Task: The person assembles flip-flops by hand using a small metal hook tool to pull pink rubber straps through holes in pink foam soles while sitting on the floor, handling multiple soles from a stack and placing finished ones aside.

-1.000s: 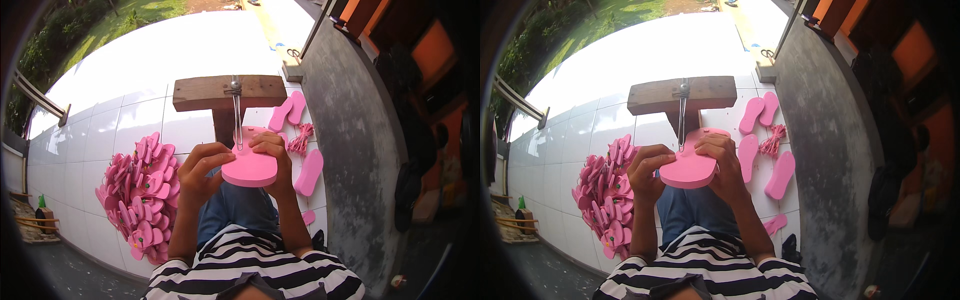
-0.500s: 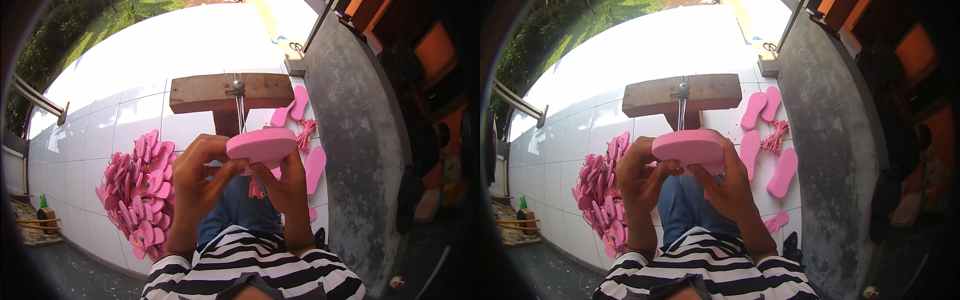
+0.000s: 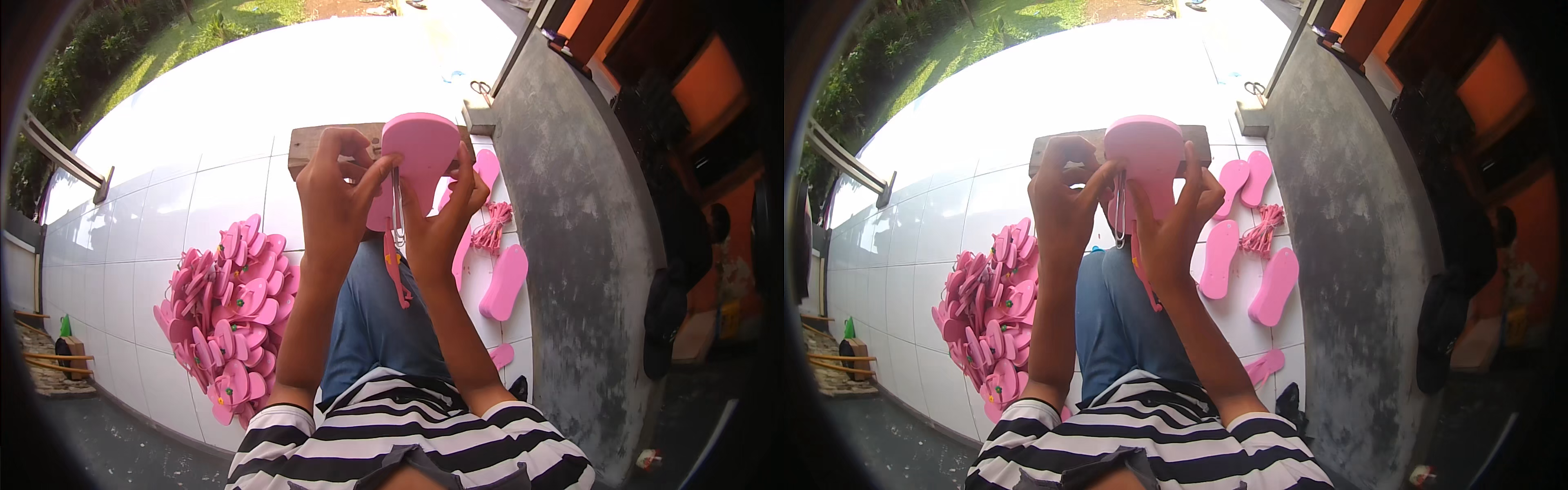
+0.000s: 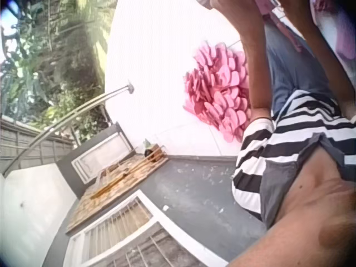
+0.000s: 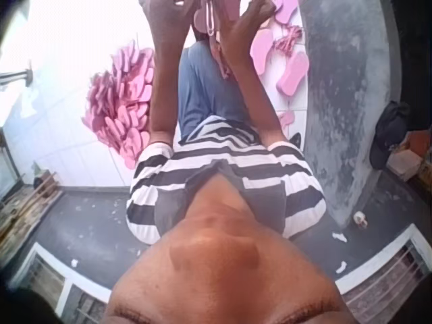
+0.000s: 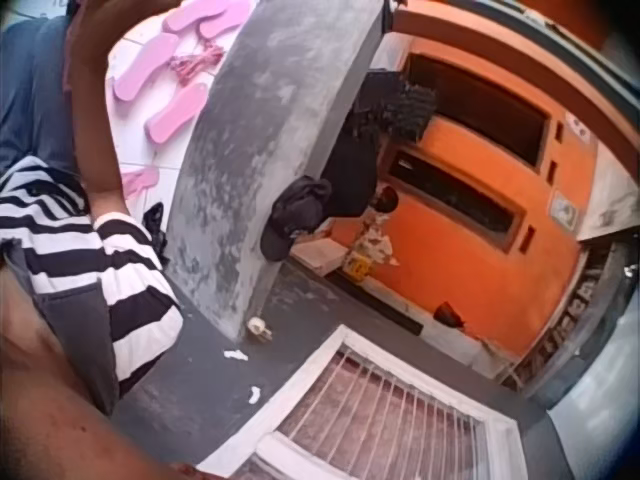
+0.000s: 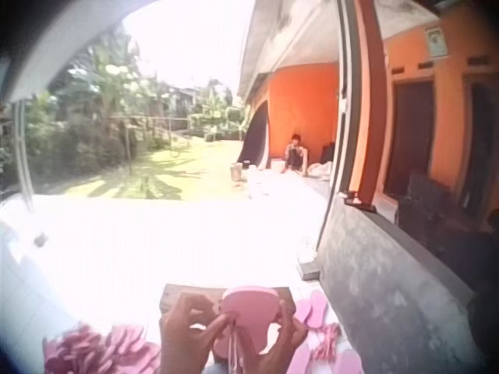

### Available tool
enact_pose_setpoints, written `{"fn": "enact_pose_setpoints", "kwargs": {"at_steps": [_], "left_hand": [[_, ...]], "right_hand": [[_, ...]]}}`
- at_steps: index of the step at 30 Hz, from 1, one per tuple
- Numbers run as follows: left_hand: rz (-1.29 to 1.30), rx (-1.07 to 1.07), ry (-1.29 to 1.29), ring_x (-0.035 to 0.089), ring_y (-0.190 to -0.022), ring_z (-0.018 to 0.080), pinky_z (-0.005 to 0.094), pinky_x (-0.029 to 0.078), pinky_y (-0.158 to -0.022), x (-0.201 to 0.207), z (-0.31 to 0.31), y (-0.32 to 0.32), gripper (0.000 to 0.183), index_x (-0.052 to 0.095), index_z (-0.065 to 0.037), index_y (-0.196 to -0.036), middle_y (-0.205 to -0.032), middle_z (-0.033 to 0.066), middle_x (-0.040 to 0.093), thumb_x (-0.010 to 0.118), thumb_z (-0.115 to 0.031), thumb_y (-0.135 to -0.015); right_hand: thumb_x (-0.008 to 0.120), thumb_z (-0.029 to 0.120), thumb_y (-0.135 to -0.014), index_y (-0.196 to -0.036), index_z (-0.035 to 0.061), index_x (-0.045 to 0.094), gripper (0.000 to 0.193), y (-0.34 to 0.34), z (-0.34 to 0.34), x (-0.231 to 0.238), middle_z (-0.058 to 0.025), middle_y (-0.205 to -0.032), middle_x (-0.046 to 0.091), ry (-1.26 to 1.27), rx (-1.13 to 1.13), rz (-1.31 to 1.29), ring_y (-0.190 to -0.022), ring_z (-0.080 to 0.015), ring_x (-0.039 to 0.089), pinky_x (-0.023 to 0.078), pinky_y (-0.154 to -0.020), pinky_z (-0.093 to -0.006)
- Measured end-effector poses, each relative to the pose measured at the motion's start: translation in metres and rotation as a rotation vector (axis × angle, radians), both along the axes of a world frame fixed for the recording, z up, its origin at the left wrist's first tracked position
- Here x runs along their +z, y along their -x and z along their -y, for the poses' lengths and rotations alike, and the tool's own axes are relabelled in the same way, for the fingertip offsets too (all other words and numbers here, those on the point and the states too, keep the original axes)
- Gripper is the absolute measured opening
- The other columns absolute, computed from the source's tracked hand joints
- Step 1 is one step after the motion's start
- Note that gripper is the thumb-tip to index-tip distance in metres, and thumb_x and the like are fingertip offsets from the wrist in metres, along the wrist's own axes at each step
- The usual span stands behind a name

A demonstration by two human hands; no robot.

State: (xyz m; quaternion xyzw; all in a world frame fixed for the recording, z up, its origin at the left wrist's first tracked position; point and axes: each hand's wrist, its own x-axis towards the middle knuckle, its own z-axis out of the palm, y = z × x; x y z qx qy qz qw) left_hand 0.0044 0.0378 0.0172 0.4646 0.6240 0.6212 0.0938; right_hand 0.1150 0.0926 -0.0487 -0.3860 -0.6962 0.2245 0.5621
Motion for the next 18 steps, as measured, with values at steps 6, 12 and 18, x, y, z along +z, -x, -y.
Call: {"fn": "enact_pose_setpoints", "kwargs": {"at_steps": [6,12,18], "left_hand": [[0.145,-0.033,-0.209,0.064,-0.074,0.0106,0.0234,0.055,-0.057,-0.062,0.019,-0.005,0.018,0.057,-0.001,-0.102,-0.094,0.0101,0.064,0.069,-0.007,-0.091],[0.269,-0.066,0.203,0.060,-0.081,0.0114,0.0262,0.050,-0.069,-0.166,0.061,-0.055,0.021,0.061,0.000,-0.109,-0.098,0.0056,0.065,0.058,-0.018,-0.099],[0.838,-0.331,0.300,0.059,-0.078,0.0084,0.0240,0.048,-0.073,-0.189,0.095,-0.068,0.022,0.064,-0.002,-0.105,-0.089,0.0030,0.066,0.054,-0.021,-0.103]], "right_hand": [[0.082,0.030,-0.080,-0.142,0.0034,0.027,0.088,-0.011,0.006,-0.036,-0.0168,-0.123,0.038,0.162,0.059,-0.247,-0.108,-0.0262,0.041,0.037,-0.092,-0.0401],[0.065,0.016,-0.094,-0.113,0.0004,0.062,0.025,-0.045,0.063,-0.118,-0.0097,-0.101,0.063,0.444,0.315,-0.048,-0.083,-0.0175,0.064,0.049,-0.067,-0.0300],[0.061,0.009,-0.097,-0.110,0.0005,0.067,0.017,-0.075,0.115,-0.112,-0.0092,-0.093,0.067,0.638,0.410,0.105,-0.076,-0.0139,0.065,0.051,-0.065,-0.0270]]}}
